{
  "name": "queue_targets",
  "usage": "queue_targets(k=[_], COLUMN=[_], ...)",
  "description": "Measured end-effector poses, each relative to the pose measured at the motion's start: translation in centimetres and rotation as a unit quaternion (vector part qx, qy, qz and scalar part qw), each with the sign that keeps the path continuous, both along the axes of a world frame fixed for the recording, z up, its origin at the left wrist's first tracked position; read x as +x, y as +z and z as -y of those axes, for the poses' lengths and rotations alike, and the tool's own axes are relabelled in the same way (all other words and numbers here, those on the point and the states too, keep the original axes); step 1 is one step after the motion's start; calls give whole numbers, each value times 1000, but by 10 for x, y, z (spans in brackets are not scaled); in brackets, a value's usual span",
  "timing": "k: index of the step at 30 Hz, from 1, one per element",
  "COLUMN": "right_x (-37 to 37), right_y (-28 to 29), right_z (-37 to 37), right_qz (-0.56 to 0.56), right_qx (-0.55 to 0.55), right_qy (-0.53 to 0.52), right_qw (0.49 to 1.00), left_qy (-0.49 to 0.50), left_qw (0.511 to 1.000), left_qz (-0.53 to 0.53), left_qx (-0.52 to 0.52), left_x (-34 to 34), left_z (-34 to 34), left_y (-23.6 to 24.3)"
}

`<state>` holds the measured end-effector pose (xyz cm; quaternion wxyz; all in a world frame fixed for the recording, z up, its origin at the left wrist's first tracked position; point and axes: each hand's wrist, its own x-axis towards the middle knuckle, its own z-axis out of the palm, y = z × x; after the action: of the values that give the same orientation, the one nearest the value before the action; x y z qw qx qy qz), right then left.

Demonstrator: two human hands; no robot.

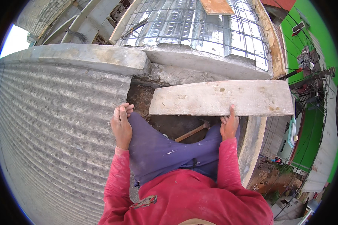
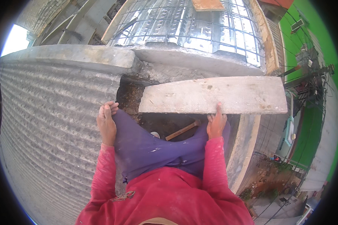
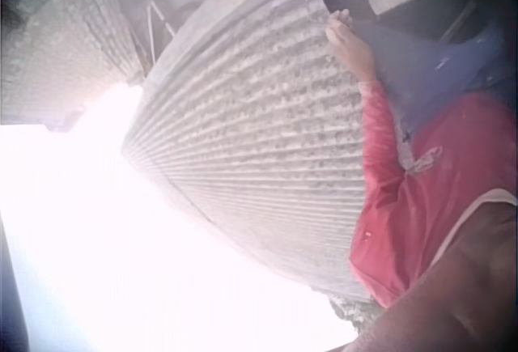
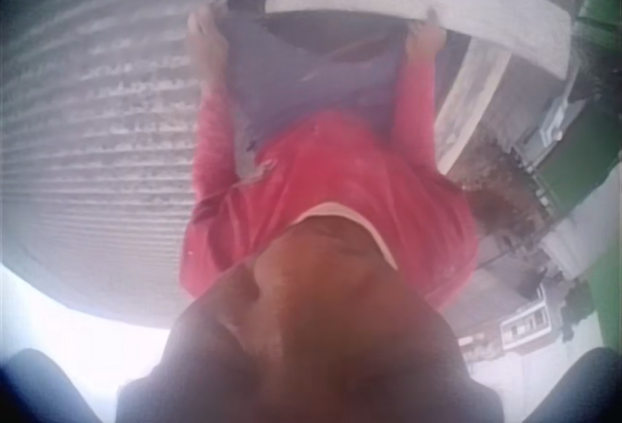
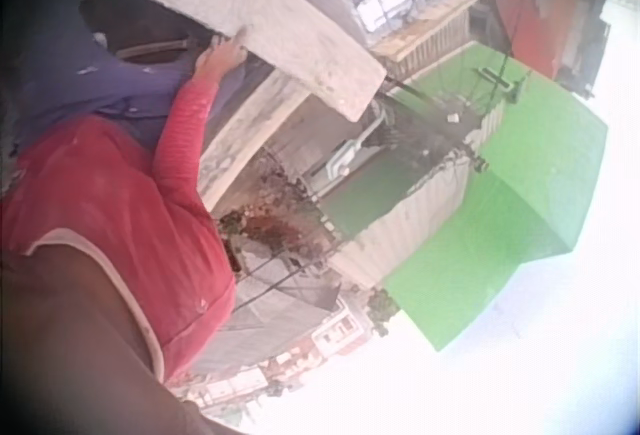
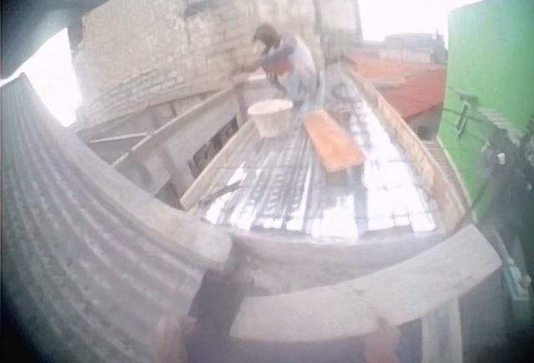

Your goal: The person is working on a construction site, specifically on a roof. They are using a hammer to secure wooden planks and metal sheets to the roof structure. Another worker is visible in the background, also engaged in construction activities.

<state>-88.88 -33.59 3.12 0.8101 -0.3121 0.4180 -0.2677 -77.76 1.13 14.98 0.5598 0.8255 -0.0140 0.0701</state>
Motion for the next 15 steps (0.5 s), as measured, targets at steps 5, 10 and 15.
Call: queue_targets(k=[5, 10, 15], right_x=[-6, -1, 23], right_y=[84, 157, 220], right_z=[6, 11, -7], right_qz=[-67, -67, -104], right_qx=[-157, -394, -549], right_qy=[-53, -45, -32], right_qw=[984, 915, 829], left_qy=[-187, -447, -429], left_qw=[980, 888, 843], left_qz=[-44, 68, 322], left_qx=[-61, -84, -42], left_x=[-10, -42, -43], left_z=[84, 167, 218], left_y=[23, 71, 132])
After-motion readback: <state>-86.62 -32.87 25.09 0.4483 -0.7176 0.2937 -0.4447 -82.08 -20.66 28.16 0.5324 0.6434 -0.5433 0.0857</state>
